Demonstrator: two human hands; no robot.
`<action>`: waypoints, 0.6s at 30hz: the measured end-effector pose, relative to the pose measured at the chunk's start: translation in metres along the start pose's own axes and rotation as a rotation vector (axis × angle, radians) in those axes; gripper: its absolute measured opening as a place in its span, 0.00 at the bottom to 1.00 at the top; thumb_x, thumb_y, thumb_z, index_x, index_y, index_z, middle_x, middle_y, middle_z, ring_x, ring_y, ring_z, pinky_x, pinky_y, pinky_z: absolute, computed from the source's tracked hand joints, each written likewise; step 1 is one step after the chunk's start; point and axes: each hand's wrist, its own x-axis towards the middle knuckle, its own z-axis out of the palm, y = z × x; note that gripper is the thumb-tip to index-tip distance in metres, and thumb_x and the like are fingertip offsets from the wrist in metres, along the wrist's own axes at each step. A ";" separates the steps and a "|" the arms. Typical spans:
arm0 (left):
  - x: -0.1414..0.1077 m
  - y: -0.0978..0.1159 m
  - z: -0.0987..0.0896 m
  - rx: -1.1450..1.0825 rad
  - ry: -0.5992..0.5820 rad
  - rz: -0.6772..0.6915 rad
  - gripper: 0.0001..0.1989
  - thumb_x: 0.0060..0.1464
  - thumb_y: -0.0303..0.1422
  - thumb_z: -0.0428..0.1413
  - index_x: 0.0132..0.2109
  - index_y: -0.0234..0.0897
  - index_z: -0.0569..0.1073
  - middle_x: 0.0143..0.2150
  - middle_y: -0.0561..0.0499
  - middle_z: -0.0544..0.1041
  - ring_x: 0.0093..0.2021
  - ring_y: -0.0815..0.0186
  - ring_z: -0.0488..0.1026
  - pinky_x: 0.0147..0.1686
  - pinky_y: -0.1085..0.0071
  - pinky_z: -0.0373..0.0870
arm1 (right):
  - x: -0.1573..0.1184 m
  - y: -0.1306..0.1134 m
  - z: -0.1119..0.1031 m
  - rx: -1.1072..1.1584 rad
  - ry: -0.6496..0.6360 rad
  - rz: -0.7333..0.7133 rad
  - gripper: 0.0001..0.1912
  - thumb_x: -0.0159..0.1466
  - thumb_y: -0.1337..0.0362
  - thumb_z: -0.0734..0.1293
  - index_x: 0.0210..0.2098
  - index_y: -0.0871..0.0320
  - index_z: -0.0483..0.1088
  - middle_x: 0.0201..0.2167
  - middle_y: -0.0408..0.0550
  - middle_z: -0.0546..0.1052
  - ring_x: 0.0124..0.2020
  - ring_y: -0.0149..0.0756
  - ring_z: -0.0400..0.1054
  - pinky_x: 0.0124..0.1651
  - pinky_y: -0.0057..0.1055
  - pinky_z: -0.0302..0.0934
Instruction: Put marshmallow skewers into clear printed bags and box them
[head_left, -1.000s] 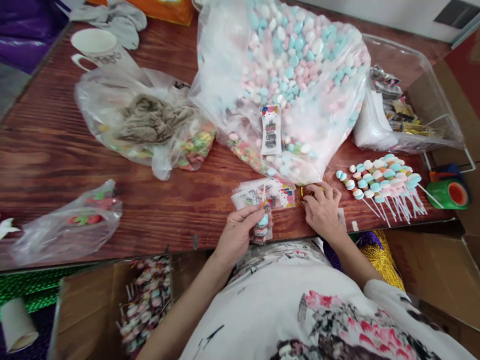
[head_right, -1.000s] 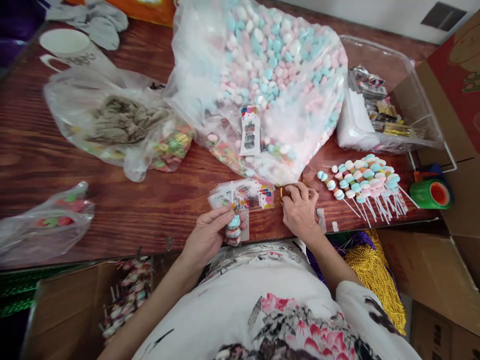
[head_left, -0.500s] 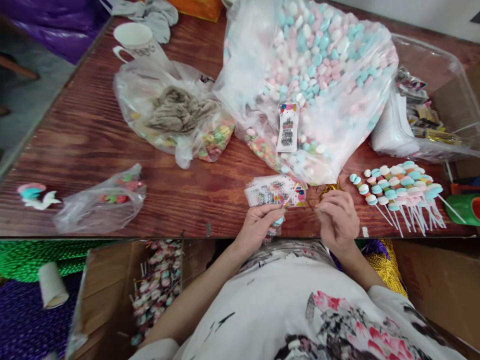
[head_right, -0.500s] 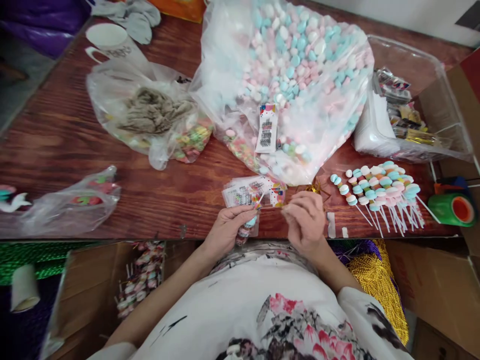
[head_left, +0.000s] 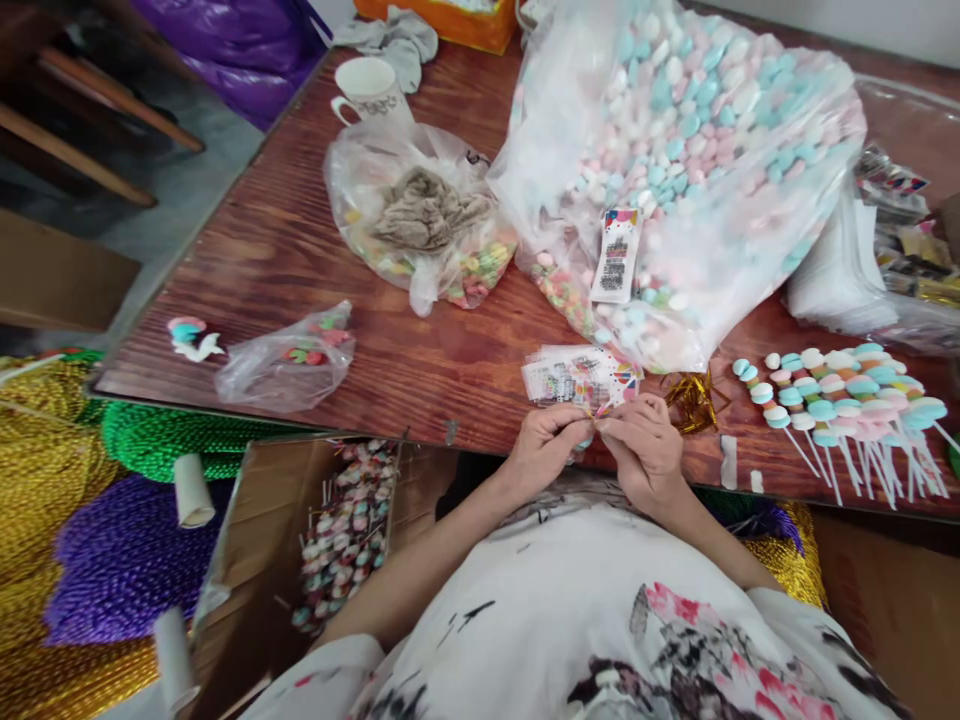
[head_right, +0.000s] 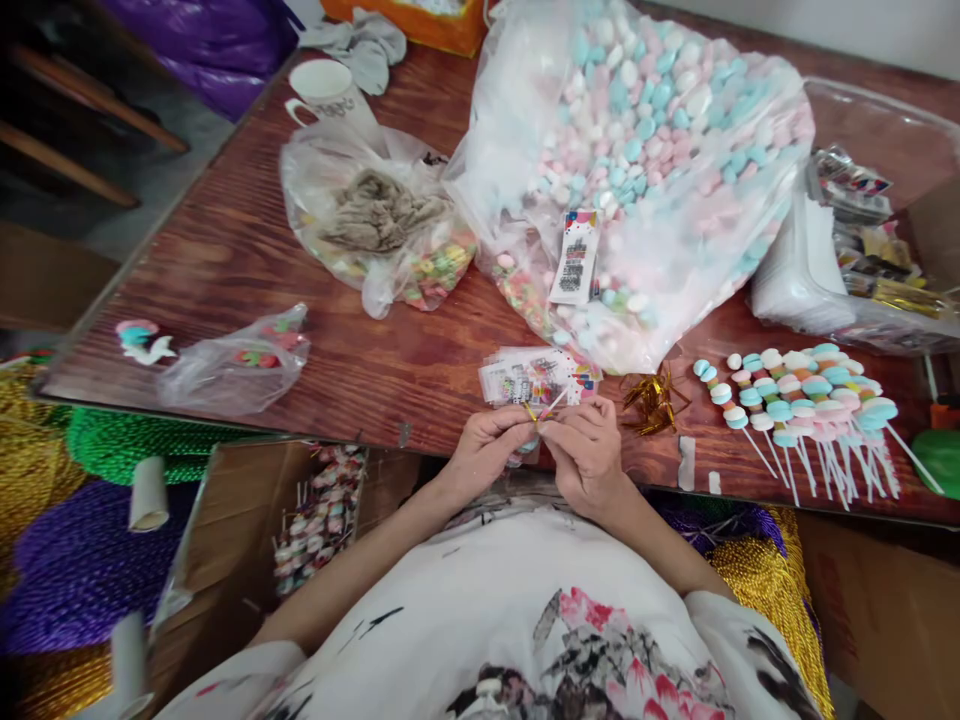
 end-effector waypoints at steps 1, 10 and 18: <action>0.000 0.000 0.001 -0.007 -0.009 0.008 0.12 0.56 0.36 0.56 0.27 0.34 0.75 0.27 0.53 0.70 0.30 0.69 0.65 0.34 0.73 0.64 | -0.001 0.001 0.000 0.006 -0.003 0.016 0.11 0.64 0.72 0.63 0.40 0.51 0.75 0.28 0.43 0.79 0.34 0.34 0.72 0.48 0.43 0.58; -0.005 -0.007 0.002 -0.025 -0.024 0.039 0.09 0.56 0.31 0.54 0.31 0.35 0.78 0.30 0.52 0.73 0.33 0.69 0.68 0.38 0.73 0.65 | -0.005 0.008 0.010 0.204 0.003 0.193 0.10 0.64 0.68 0.64 0.38 0.51 0.78 0.29 0.43 0.81 0.30 0.34 0.72 0.44 0.39 0.61; -0.004 -0.010 -0.001 -0.030 0.007 0.017 0.16 0.57 0.37 0.56 0.24 0.34 0.73 0.24 0.54 0.66 0.28 0.70 0.62 0.31 0.73 0.62 | -0.010 0.007 0.017 0.275 0.048 0.262 0.11 0.64 0.68 0.65 0.43 0.51 0.76 0.29 0.43 0.79 0.31 0.35 0.71 0.42 0.38 0.64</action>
